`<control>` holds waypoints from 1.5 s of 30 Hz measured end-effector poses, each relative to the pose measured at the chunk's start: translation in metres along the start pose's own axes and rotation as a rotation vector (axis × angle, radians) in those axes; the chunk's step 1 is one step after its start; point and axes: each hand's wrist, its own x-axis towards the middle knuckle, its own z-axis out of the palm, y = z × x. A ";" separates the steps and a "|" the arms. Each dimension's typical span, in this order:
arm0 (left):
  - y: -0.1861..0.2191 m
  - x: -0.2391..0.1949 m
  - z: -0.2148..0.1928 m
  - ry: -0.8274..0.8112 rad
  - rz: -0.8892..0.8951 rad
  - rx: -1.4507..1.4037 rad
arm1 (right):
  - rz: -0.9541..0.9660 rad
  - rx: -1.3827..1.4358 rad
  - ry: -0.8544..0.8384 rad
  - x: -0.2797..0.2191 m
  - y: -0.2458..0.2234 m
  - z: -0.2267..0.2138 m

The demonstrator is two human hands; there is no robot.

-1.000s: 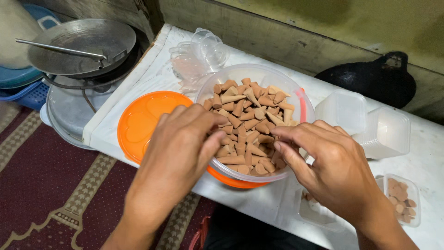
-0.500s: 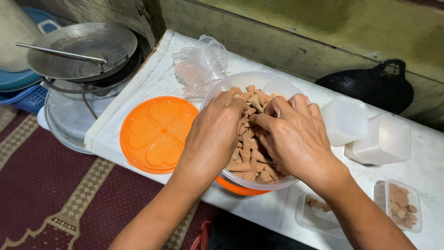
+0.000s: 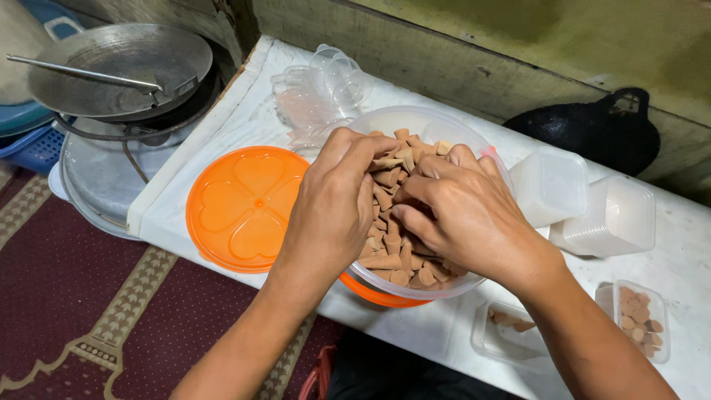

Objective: The person picks small cone-shaped items from a large orange-lidded container and places them into a small clear plastic container. The person repeats this process, filling the small container with the cones.

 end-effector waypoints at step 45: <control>0.036 -0.114 0.143 -0.848 -0.217 -0.308 | 0.327 0.579 0.393 -0.224 0.041 0.124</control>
